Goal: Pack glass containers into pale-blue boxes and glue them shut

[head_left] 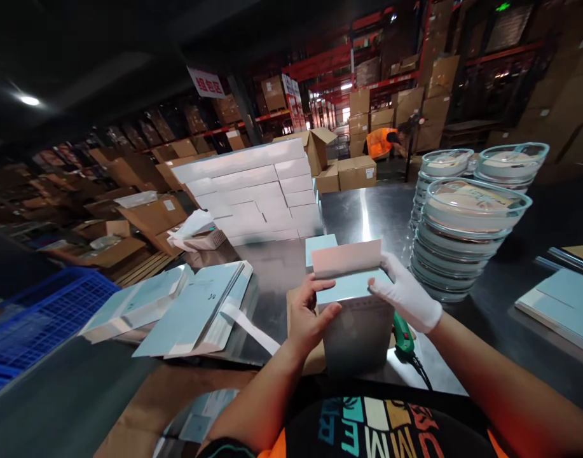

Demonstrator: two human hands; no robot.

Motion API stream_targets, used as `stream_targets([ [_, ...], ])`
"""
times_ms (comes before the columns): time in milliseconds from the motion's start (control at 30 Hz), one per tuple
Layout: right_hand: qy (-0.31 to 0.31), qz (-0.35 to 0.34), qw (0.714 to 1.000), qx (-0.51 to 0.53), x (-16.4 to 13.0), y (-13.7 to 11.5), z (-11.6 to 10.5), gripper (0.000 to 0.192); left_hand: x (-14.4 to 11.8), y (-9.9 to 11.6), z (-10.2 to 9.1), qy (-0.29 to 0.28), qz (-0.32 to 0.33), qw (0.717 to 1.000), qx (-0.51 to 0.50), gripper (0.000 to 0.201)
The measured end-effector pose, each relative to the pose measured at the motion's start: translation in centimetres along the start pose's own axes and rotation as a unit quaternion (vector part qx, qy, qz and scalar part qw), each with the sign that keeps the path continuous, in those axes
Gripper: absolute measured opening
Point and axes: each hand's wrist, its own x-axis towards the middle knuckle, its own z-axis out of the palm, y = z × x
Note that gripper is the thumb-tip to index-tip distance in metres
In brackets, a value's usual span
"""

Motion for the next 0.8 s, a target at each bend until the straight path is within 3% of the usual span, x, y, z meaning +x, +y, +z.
stream_targets([
  [67,-0.029,-0.029,0.999,-0.020,-0.3,1.0,-0.7,0.089,-0.1,-0.8,-0.1,0.032,0.029,0.999,-0.025,0.053],
  [133,-0.056,-0.075,0.995,-0.040,-1.1,2.0,-1.5,0.074,0.1,-1.3,-0.4,0.043,0.061,0.996,-0.056,0.063],
  [233,-0.090,-0.149,0.984,-0.044,-2.3,2.6,-2.0,0.033,0.7,-1.4,-1.1,-0.039,0.116,0.992,-0.034,0.055],
  [300,-0.110,-0.184,0.976,-0.045,-2.6,2.4,-2.0,0.027,1.1,-1.4,-1.5,-0.095,0.146,0.985,-0.007,0.036],
  [467,-0.109,-0.223,0.966,-0.079,-1.9,2.3,-1.9,0.029,2.1,-0.9,-2.7,-0.120,0.168,0.979,0.007,0.024],
  [533,-0.108,-0.238,0.959,-0.109,-1.9,2.3,-1.7,0.031,3.0,0.5,-3.2,-0.170,0.167,0.970,0.048,0.024],
  [600,-0.111,-0.267,0.945,-0.150,-2.2,2.1,-1.2,0.040,4.2,2.7,-3.3,-0.258,0.158,0.943,0.141,0.030],
  [700,-0.149,-0.282,0.925,-0.205,-2.5,0.7,-0.9,0.072,5.7,6.1,-3.0,-0.368,0.127,0.881,0.269,0.047],
  [767,-0.159,-0.260,0.920,-0.248,-2.3,-1.0,-2.4,0.084,6.3,7.6,-3.0,-0.383,0.119,0.861,0.312,0.054],
  [800,-0.134,-0.251,0.917,-0.281,-2.0,-1.9,-3.9,0.083,6.5,7.9,-3.4,-0.365,0.117,0.866,0.322,0.054],
])
